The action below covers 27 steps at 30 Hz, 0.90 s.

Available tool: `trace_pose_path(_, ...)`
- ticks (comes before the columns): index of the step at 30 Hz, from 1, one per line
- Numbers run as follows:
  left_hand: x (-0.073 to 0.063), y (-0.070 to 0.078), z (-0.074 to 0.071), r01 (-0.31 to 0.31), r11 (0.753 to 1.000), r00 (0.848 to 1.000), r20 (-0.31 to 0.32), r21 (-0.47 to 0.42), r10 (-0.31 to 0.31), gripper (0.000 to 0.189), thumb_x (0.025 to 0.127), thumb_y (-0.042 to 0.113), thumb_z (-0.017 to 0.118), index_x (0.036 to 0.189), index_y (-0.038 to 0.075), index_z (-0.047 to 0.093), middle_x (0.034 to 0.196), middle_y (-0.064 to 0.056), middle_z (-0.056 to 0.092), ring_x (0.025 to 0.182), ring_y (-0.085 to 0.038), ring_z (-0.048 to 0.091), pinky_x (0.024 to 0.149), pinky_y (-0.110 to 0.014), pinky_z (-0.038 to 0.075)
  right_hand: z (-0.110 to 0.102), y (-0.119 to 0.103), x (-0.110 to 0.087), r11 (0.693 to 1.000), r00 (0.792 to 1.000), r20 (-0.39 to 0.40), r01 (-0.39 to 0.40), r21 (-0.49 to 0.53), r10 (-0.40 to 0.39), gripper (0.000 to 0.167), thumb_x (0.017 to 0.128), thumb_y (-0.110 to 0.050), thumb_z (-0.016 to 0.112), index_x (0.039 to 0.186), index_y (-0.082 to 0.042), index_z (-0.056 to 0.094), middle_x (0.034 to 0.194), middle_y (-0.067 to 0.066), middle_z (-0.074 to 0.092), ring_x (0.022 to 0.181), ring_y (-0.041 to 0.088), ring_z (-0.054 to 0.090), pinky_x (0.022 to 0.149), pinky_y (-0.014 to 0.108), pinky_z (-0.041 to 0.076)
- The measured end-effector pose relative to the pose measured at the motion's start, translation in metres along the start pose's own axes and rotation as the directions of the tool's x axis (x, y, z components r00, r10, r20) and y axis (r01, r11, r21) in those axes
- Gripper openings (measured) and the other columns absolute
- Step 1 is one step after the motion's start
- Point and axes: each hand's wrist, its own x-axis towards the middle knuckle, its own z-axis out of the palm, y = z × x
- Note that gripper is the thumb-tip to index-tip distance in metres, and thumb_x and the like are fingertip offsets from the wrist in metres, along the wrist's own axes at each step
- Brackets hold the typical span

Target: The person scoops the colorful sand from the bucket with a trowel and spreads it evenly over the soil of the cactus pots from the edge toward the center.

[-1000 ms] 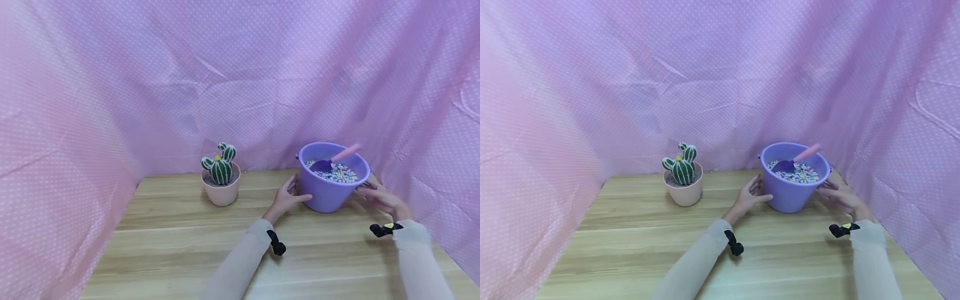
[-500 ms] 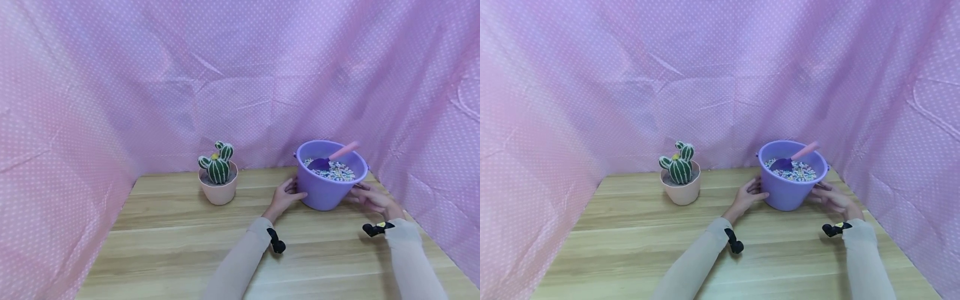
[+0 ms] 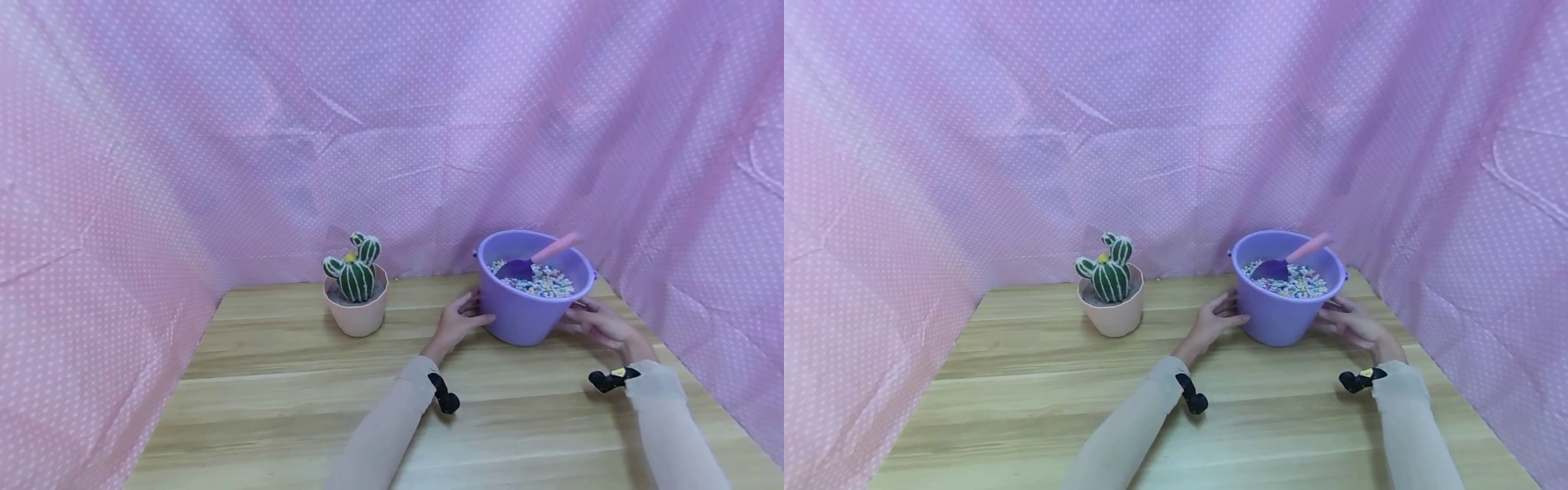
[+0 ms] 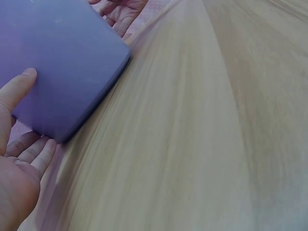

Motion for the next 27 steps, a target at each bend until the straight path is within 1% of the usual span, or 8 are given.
trace_pose_path(7,-0.002,0.001,-0.020,-0.001,1.000,1.000,0.015,0.012,0.001,0.074,0.083,0.010,0.084,0.149,0.010,0.051,0.141,-0.009,0.064,0.124,-0.027,0.065,0.103,-0.031,0.057,0.013,0.006,0.015,0.998,0.999,-0.046,0.016,-0.059,-0.019,0.062,0.102,0.017,0.027,0.146,-0.019,0.052,0.139,0.001,0.064,0.125,0.019,0.065,0.107,0.038,0.054)
trace_pose_path(12,-0.007,0.003,-0.034,0.005,1.000,1.000,0.014,0.011,-0.005,0.071,0.084,0.008,0.084,0.148,0.011,0.053,0.142,-0.009,0.063,0.125,-0.028,0.065,0.104,-0.031,0.057,0.024,0.012,0.023,0.996,0.996,-0.084,-0.004,-0.090,-0.003,0.061,0.102,0.016,0.032,0.144,-0.023,0.053,0.137,-0.001,0.065,0.123,0.018,0.066,0.106,0.038,0.055)
trace_pose_path(23,-0.019,0.008,-0.075,-0.008,1.000,1.000,0.027,0.026,0.007,0.069,0.085,0.006,0.081,0.148,0.012,0.054,0.144,-0.014,0.061,0.128,-0.030,0.063,0.106,-0.032,0.055,0.049,0.028,0.053,0.990,0.991,-0.127,-0.053,-0.134,0.036,0.059,0.102,0.012,0.040,0.142,-0.029,0.052,0.135,-0.002,0.066,0.120,0.019,0.068,0.108,0.039,0.052)
trace_pose_path(27,-0.024,0.011,-0.088,-0.024,0.999,0.999,0.024,0.039,0.023,0.067,0.086,0.006,0.081,0.147,0.010,0.054,0.144,-0.016,0.061,0.129,-0.031,0.062,0.107,-0.033,0.054,0.057,0.034,0.063,0.985,0.987,-0.149,-0.074,-0.156,0.050,0.055,0.102,0.010,0.042,0.143,-0.027,0.047,0.134,-0.004,0.066,0.119,0.018,0.068,0.108,0.038,0.052)
